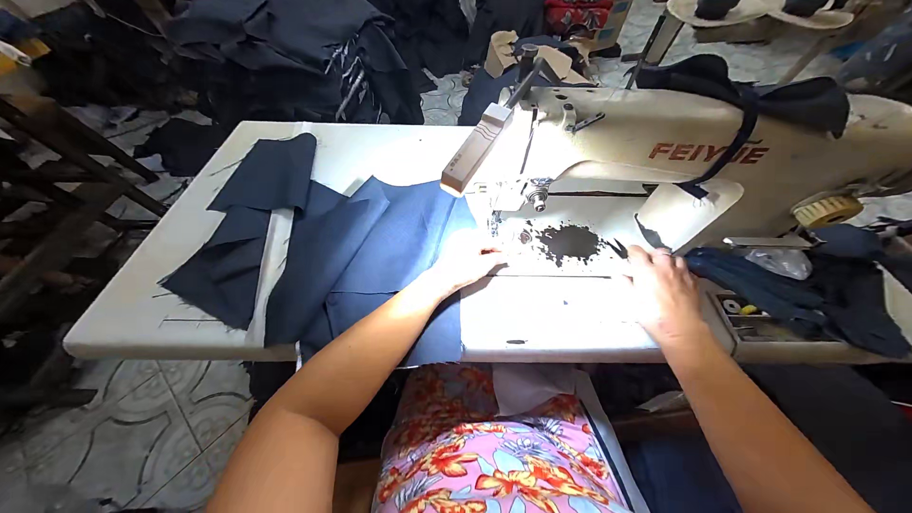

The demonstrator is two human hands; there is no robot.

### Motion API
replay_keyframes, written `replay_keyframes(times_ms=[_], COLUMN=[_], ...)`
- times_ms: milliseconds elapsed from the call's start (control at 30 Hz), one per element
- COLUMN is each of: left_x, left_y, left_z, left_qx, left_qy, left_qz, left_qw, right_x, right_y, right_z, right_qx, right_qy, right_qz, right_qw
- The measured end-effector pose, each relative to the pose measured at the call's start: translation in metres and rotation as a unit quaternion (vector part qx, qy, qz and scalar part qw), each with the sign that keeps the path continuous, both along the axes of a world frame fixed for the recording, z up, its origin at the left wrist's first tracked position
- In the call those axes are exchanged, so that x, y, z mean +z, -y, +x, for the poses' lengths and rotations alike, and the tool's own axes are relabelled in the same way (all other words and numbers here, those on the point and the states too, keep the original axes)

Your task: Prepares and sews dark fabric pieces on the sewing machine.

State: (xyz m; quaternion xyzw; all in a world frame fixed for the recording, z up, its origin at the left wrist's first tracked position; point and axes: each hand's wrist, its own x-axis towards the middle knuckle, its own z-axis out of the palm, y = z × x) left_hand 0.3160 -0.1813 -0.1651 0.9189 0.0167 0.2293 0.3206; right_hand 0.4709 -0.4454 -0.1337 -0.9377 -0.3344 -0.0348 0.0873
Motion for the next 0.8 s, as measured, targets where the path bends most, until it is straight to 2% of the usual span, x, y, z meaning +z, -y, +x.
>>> replay_keyframes(times_ms=[67,167,267,333,433,600,800], left_x=[0.004,0.005,0.002,0.001,-0.001,0.002,0.004], left_y=[-0.004,-0.001,0.000,0.000,0.000,0.001,0.002], left_z=[-0.001,-0.003,-0.004,-0.005,-0.005,-0.006,-0.007], left_qx=[0.044,0.076,0.077,0.073,0.063,0.062,0.065], left_qy=[-0.046,-0.050,-0.026,-0.022,0.002,0.016,0.023], left_qz=[0.011,0.014,0.024,0.025,0.026,0.017,0.029], left_qw=[0.998,0.996,0.996,0.997,0.998,0.998,0.997], right_x=[0.001,0.005,0.007,0.010,0.012,0.005,0.005], right_y=[0.000,-0.004,-0.006,-0.008,-0.016,-0.041,-0.063], right_z=[0.011,0.013,0.011,0.002,-0.020,-0.048,-0.068], right_qx=[-0.057,-0.059,-0.021,0.000,0.077,0.193,0.164], right_qy=[-0.020,-0.016,-0.031,-0.107,-0.154,-0.078,-0.077], right_qz=[-0.057,-0.069,0.044,0.121,0.173,0.167,0.082], right_qw=[0.997,0.996,0.998,0.987,0.970,0.964,0.980])
